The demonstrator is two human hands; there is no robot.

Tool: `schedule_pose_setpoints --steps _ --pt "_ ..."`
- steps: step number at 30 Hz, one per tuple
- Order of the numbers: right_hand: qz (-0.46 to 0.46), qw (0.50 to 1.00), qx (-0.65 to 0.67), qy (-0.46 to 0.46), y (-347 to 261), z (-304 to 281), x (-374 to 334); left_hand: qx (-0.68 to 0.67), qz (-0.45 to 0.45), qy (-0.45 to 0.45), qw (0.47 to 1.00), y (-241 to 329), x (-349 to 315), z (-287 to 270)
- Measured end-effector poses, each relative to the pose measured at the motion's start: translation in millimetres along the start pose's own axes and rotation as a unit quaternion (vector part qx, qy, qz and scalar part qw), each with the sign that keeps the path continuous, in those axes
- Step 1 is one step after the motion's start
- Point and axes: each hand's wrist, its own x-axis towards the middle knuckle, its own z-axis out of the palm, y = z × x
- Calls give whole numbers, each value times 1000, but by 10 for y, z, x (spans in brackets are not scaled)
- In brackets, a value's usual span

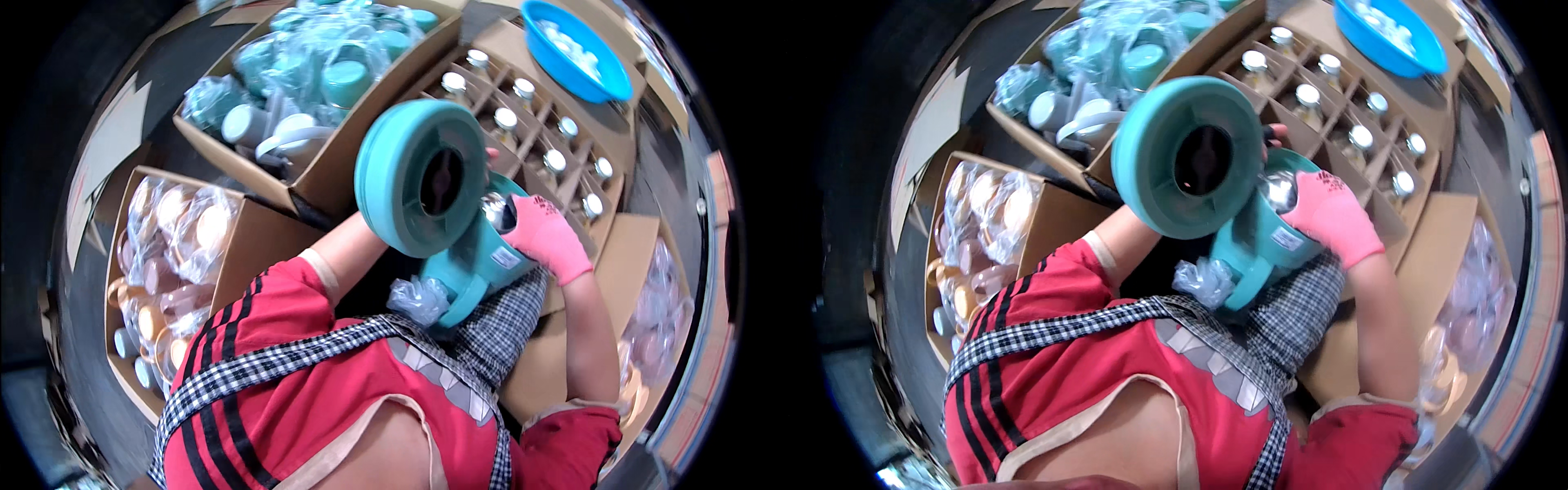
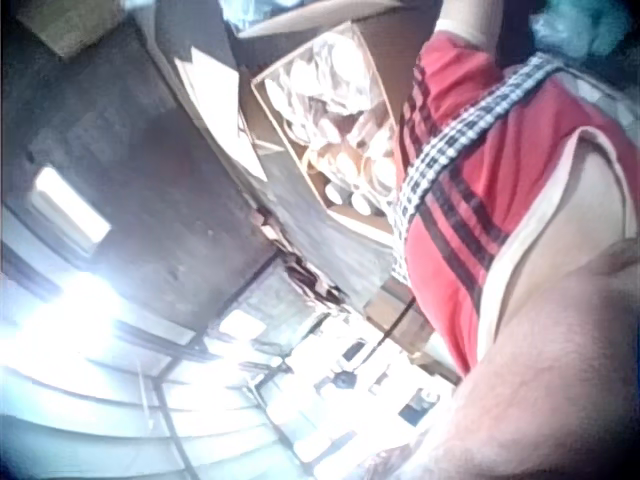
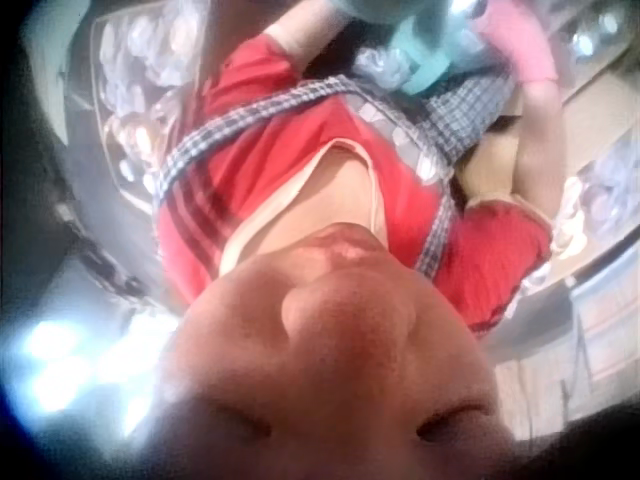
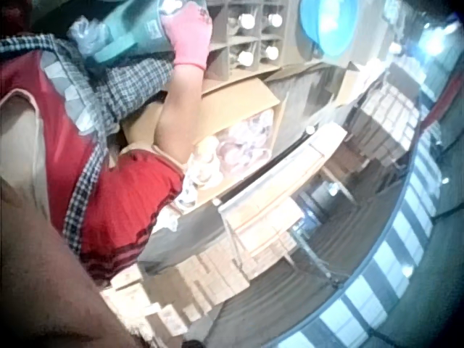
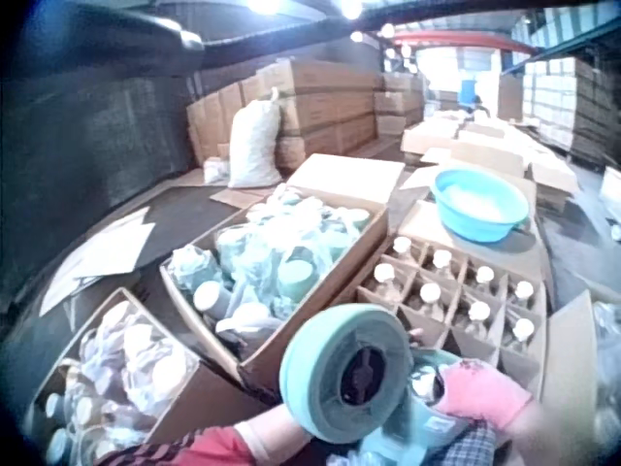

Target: The person sits on the floor surrounded by boxes of kitchenware and assembles several thermos-style containers. They remove the containers from plastic packaging, unscrew the lids, inspect the interiors, and reassemble them. The person handles teal, white, and beige containers, placing the finished units into cardboard boxes.

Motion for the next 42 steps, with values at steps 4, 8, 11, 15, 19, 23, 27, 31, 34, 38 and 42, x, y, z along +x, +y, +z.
schedule_pose_setpoints --steps 4,8,11,15,19,23,27,31,34,38,42 --pt "27 817 566 106 549 65 -121 338 372 328 800 37 218 534" --pt "-55 515 825 227 236 -263 -16 735 439 69 512 159 417 745" --pt "-120 674 639 352 796 25 74 781 212 -7 587 167 529 864" --pt "-103 748 518 403 862 691 40 759 130 56 636 33 344 512" --pt "-72 752 536 377 781 944 -81 736 89 87 666 -153 156 433" --pt "-67 759 517 390 730 941 -127 724 90 89 678 -126 102 417" --pt "-66 760 501 409 665 909 -193 669 56 101 735 -81 149 431" --pt "-52 760 489 426 626 913 -203 658 33 109 745 -32 218 396" --pt "-56 754 484 440 562 899 -223 631 15 98 770 10 210 406" --pt "-82 740 517 423 627 891 -204 710 45 73 699 38 194 412" --pt "-89 724 554 401 767 1024 -141 784 26 99 613 -101 189 612"
